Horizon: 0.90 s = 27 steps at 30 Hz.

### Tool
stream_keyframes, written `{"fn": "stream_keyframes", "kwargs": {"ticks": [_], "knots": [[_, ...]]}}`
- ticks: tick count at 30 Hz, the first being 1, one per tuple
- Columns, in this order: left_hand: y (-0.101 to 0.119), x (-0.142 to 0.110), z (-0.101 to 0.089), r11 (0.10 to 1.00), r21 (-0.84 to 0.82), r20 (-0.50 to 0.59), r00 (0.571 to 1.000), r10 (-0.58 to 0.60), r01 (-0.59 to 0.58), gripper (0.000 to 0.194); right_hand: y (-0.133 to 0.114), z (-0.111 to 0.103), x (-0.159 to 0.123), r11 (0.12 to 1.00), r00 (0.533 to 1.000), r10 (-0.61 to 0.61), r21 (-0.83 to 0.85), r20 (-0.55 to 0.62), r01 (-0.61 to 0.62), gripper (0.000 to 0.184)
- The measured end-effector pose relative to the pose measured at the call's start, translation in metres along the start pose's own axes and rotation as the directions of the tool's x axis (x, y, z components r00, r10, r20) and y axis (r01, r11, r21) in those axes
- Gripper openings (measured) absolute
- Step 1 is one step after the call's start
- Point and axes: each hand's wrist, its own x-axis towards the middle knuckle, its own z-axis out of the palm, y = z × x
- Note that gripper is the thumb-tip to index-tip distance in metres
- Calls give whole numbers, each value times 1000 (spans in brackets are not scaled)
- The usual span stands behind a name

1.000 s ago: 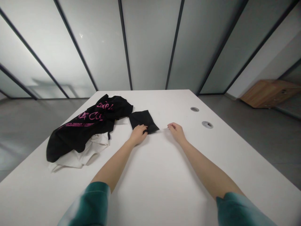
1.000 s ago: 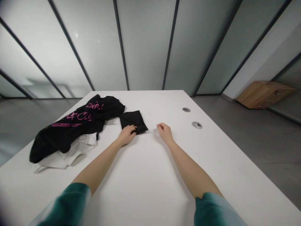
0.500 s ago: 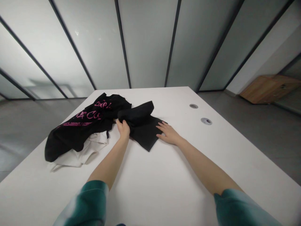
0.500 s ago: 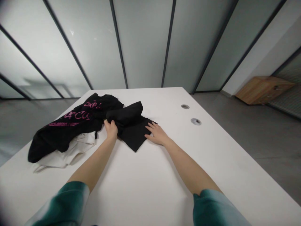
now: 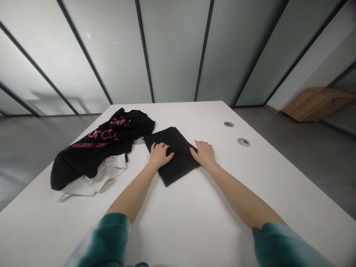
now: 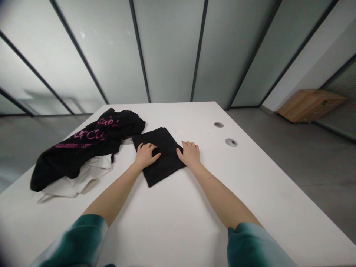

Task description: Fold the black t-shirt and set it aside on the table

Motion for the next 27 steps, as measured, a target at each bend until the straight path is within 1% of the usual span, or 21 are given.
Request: {"fn": "stream_keyframes", "kwargs": {"ticks": [2,4,6,9,10,11,12,13,14,16,17,18,19,20,21,23,24,25,26,27], "knots": [[-2,0,0,997,-37,44,997,64,-63,39,5,5,0,1000,999,28,-6,34,-28,36],[-4,1,1,994,-61,81,993,90,-86,41,8,6,1,1000,998,24,0,51,-24,29],[-4,2,2,996,-53,96,993,75,-70,41,9,5,2,1000,1000,9,28,11,-10,25],[2,1,2,998,-42,66,997,51,-48,38,5,-1,3,996,996,0,89,-85,7,26],[4,1,1,997,-52,45,998,54,-51,37,3,-2,3,993,994,-24,116,-103,36,27],[7,1,0,996,-74,27,998,57,-55,36,-1,-3,2,985,991,-76,148,-106,91,28],[9,0,0,993,-106,15,998,55,-53,36,-7,-4,1,968,983,-156,185,-93,171,28],[11,0,0,988,-146,10,999,43,-41,38,-13,-4,-1,936,963,-260,226,-64,268,28],[12,0,0,982,-190,10,1000,23,-20,40,-20,-5,-4,891,927,-374,267,-24,366,28],[13,2,3,961,-275,12,999,-29,31,46,-36,-6,-10,788,821,-567,337,68,516,27],[12,3,6,950,-308,12,998,-55,56,48,-43,-7,-13,746,771,-628,365,103,558,27],[10,4,8,940,-332,10,997,-79,78,49,-48,-9,-16,716,738,-664,388,122,580,26],[8,6,11,930,-353,7,995,-101,97,48,-52,-11,-17,700,726,-677,408,120,586,26],[6,7,13,921,-374,5,993,-118,111,47,-53,-12,-18,699,738,-667,423,98,576,27],[4,9,15,909,-399,0,992,-129,119,45,-51,-14,-17,713,771,-634,434,63,550,27],[0,11,17,867,-483,-17,989,-148,122,40,-42,-14,-13,779,868,-496,435,-12,451,29],[0,11,16,825,-551,-15,987,-159,124,36,-36,-13,-11,819,913,-405,426,-43,384,30],[0,11,15,761,-635,-1,985,-174,134,32,-28,-11,-8,855,947,-316,412,-65,314,31],[1,10,14,672,-725,30,981,-191,153,27,-21,-8,-5,885,968,-235,395,-82,248,31],[3,10,12,559,-808,82,976,-204,185,24,-14,-5,-3,907,981,-172,374,-92,194,32]]}}
